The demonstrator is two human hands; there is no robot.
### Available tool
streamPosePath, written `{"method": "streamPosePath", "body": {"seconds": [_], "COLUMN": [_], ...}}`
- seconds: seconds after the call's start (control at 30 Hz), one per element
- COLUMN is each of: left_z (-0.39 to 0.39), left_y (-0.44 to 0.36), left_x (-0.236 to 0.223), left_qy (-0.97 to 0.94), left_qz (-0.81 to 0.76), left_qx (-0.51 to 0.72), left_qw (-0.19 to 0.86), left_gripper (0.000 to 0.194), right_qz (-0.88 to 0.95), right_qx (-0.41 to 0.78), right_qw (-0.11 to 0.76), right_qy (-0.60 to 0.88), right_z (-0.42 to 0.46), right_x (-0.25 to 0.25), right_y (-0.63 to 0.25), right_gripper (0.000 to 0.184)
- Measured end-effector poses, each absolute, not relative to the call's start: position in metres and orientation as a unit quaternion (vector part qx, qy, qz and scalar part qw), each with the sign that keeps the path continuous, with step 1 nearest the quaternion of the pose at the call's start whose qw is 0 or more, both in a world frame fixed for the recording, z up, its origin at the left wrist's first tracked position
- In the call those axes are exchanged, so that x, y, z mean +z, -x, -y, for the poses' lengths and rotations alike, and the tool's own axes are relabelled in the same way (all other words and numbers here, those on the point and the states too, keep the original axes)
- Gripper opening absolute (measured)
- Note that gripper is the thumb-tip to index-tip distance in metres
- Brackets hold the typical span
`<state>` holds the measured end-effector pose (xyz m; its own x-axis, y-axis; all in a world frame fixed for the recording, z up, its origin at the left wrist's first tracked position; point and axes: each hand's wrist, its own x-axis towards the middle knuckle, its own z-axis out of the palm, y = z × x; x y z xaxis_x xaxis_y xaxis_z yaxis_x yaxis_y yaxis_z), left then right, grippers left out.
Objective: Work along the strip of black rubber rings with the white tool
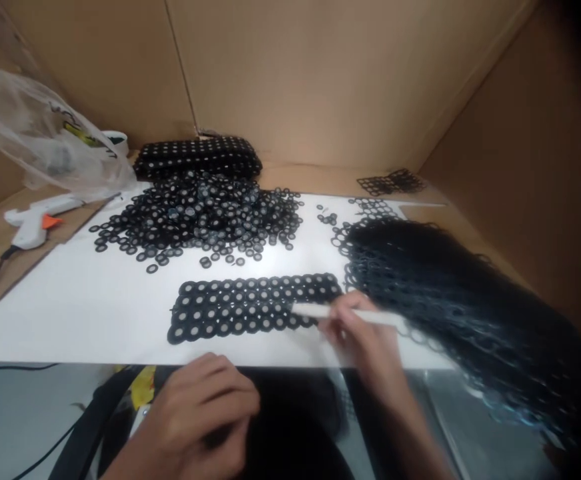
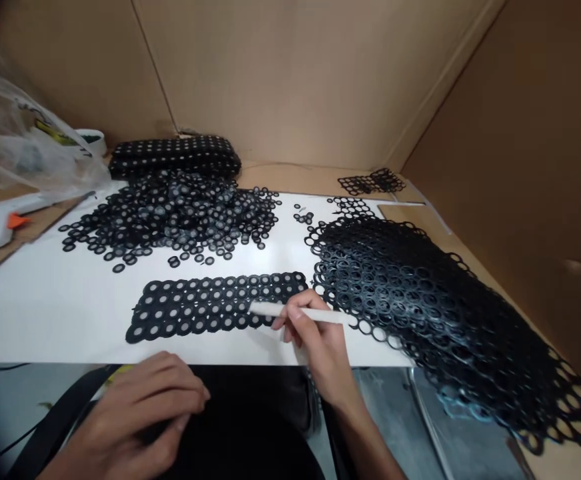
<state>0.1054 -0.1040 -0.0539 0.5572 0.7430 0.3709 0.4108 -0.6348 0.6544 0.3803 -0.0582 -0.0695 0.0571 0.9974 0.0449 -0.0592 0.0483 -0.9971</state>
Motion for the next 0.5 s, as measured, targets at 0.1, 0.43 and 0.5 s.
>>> {"method": "streamPosePath", "body": {"seconds": [0.1, 0.43, 0.5], "left_z": [0.092, 0.080, 0.086], "left_y": [-0.091, -0.093, -0.091], "left_x": [-0.055, -0.083, -0.084], "left_qy": [-0.836, -0.853, -0.856], "left_qz": [-0.379, -0.479, -0.478], "left_qx": [0.336, 0.208, 0.195], "left_qw": [0.213, 0.023, 0.018], "left_gripper": [0.035, 0.061, 0.061], "right_qz": [0.524, 0.573, 0.585], "right_qx": [0.490, 0.495, 0.481], "right_qw": [0.503, 0.453, 0.453], "right_qy": [0.481, 0.471, 0.470], "right_z": [0.054, 0.040, 0.042], "right_x": [-0.059, -0.039, -0.035], "right_y": [-0.374, -0.357, -0.359], "right_gripper": [0.032, 0.034, 0.035]}}
